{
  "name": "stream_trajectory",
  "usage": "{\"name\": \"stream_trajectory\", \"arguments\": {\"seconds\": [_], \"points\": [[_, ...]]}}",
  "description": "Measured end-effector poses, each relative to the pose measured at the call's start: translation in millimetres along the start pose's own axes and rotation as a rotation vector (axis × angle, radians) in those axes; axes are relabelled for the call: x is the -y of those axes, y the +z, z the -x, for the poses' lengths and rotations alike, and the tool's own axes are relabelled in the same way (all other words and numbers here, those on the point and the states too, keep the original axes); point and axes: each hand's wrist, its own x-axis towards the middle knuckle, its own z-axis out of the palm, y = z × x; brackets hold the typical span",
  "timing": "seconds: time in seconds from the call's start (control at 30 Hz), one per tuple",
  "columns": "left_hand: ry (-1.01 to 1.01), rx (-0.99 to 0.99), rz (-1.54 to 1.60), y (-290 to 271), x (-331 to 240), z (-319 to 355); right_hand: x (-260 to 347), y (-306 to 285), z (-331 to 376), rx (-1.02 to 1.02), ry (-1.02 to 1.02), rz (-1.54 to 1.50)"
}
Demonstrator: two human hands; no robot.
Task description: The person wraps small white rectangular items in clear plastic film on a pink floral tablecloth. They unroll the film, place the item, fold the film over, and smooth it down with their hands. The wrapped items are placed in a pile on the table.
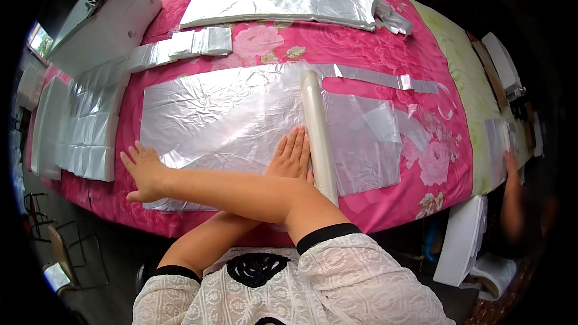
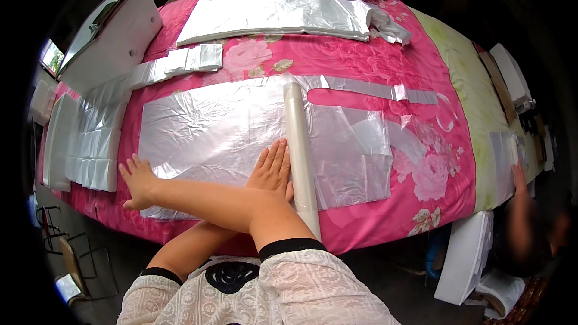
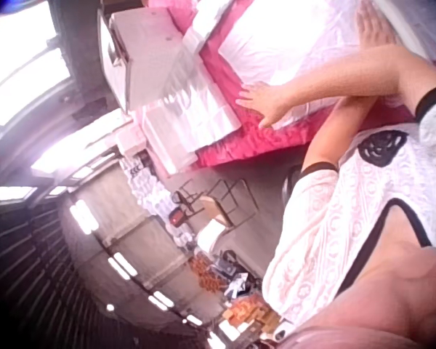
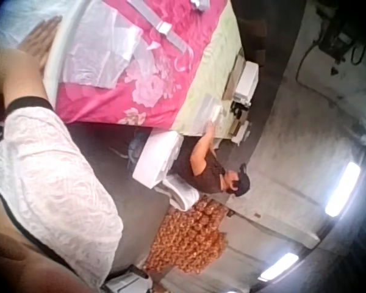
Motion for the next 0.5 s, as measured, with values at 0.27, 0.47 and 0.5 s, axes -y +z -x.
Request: {"name": "stream_trajectory", "arguments": {"seconds": [0.27,0.47,0.5], "points": [[0.02,-0.21,-0.116,18.3,14.0,8.7,14.1,-96.4,116.9,-0.225,-0.337,-0.044],[0.025,-0.126,0.188,-11.8,-4.4,3.6,-57.1,-150.3,299.9,-0.402,0.201,0.427],[0.03,-0.148,0.189,-11.7,-1.5,4.9,-62.0,-149.0,312.6,-0.349,0.211,0.439]]}}
